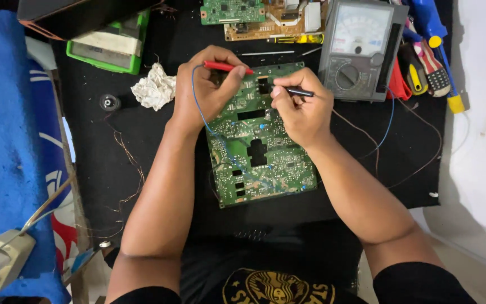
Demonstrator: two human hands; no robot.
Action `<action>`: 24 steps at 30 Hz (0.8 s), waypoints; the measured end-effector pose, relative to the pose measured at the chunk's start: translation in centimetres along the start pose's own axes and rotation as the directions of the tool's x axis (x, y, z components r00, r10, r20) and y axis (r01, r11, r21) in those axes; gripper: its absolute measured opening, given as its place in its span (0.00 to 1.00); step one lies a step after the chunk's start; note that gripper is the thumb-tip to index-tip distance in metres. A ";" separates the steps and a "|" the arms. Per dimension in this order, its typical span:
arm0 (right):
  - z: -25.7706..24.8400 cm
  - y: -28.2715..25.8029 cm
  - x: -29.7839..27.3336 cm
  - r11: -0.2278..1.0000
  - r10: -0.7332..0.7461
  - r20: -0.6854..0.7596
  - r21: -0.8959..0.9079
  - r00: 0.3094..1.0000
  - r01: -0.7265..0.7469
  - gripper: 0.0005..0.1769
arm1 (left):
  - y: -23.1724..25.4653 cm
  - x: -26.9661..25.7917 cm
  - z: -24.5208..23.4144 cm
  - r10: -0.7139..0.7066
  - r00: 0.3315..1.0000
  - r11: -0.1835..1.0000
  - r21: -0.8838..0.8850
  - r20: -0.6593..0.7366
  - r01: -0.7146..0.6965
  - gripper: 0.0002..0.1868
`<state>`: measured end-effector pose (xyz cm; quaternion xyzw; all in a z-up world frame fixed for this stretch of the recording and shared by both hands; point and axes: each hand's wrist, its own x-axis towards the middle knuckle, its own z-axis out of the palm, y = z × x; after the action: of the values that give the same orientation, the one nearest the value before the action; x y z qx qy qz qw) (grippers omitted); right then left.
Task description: The person uses a multimeter to test a green circuit board. They hold the red and black probes and touch various points on the board to measure electrical values. The person adjusts the multimeter dial and repositions the probes across different components on the board.
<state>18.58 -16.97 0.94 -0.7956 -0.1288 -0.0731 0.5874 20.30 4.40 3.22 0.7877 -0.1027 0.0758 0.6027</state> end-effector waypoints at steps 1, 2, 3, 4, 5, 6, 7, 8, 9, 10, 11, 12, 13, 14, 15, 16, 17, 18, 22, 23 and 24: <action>0.1 0.0 0.1 1.000 0.000 0.003 0.003 1.000 0.000 0.04 | -0.1 0.1 0.0 -0.002 1.000 1.000 0.003 -0.003 0.002 0.03; 0.2 0.1 0.1 0.999 -0.002 -0.003 0.051 1.000 0.002 0.05 | -0.3 0.1 0.1 -0.003 1.000 1.000 -0.009 -0.005 0.003 0.03; 0.2 0.1 0.1 0.995 -0.004 -0.010 0.099 1.000 0.005 0.06 | -0.5 0.1 0.2 -0.004 1.000 1.000 -0.021 -0.007 0.004 0.04; 0.3 0.1 0.1 0.995 -0.006 -0.011 0.098 1.000 0.007 0.06 | -0.6 0.1 0.2 -0.001 1.000 1.000 -0.021 -0.006 0.001 0.04; 0.4 0.0 0.1 0.994 0.006 -0.029 0.109 1.000 -0.003 0.06 | -0.6 0.1 0.1 0.006 1.000 1.000 -0.007 -0.009 -0.006 0.05; 0.5 -0.1 0.1 0.993 0.020 -0.046 0.120 0.999 -0.014 0.07 | -0.6 0.1 0.2 0.012 1.000 1.000 0.006 -0.011 -0.012 0.05; 0.4 -0.3 0.2 0.993 0.020 -0.046 0.119 0.999 -0.014 0.07 | -0.5 0.1 0.0 0.013 1.000 1.000 0.006 -0.010 -0.013 0.05; 0.3 -0.6 0.3 0.995 -0.013 -0.033 0.096 0.999 0.016 0.06 | -0.5 0.1 -0.2 0.047 0.999 0.999 0.009 0.007 -0.047 0.06; 0.2 -0.8 0.3 0.996 -0.045 -0.019 0.073 0.999 0.046 0.06 | -0.4 0.0 -0.3 0.082 0.996 0.997 0.011 0.024 -0.082 0.06; 0.1 -0.7 0.5 0.997 -0.033 -0.009 0.068 0.999 0.034 0.06 | -0.7 0.3 -0.3 0.069 0.997 0.998 0.002 0.021 -0.069 0.06; 0.0 -0.4 0.7 0.994 -0.097 0.011 0.059 0.995 0.097 0.06 | -1.0 0.5 -0.3 0.112 0.993 0.993 0.039 0.023 -0.113 0.03; 0.0 -0.2 0.2 0.988 -0.144 0.028 0.055 0.989 0.142 0.06 | -1.3 0.2 -0.3 0.141 0.989 0.987 0.073 0.038 -0.144 0.01; 0.0 -0.4 0.2 0.992 -0.115 0.035 0.053 0.993 0.113 0.06 | -1.7 0.1 -0.2 0.115 0.992 0.991 0.064 0.047 -0.118 0.01; 0.0 -0.4 0.3 0.991 -0.124 0.043 0.053 0.991 0.122 0.07 | -2.1 0.1 0.0 0.157 0.987 0.985 0.067 0.028 -0.159 0.03; 0.0 -0.6 0.4 0.990 -0.134 0.051 0.053 0.990 0.131 0.07 | -2.4 0.1 0.2 0.199 0.980 0.977 0.070 0.011 -0.200 0.05; 0.2 -0.7 0.2 0.989 -0.144 0.050 0.053 0.988 0.141 0.07 | -2.0 -0.2 0.1 0.208 0.978 0.975 0.073 0.007 -0.208 0.05; 0.2 -0.9 0.2 0.991 -0.123 0.046 0.048 0.991 0.121 0.08 | -1.4 -0.3 -0.1 0.186 0.983 0.978 0.095 0.005 -0.185 0.05; 0.1 -1.2 0.4 0.993 -0.110 0.034 0.038 0.993 0.109 0.09 | -0.8 0.0 -0.2 0.175 0.985 0.978 0.114 0.005 -0.174 0.04; 0.2 -0.5 0.4 0.997 -0.074 -0.019 -0.012 0.997 0.074 0.06 | -0.5 0.3 -0.1 0.151 0.988 0.987 0.055 0.020 -0.151 0.06; 0.2 -0.5 0.4 0.997 -0.064 -0.022 -0.041 0.998 0.063 0.06 | -0.4 0.3 -0.1 0.143 0.989 0.986 0.083 0.031 -0.145 0.06; 0.1 -0.5 0.5 0.996 -0.057 -0.026 -0.072 0.998 0.055 0.06 | -0.3 0.4 -0.1 0.139 0.989 0.984 0.110 0.040 -0.143 0.08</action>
<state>18.95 -16.64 1.50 -0.8112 -0.1398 -0.1053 0.5580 20.79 4.58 3.11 0.8124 -0.1634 0.1112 0.5486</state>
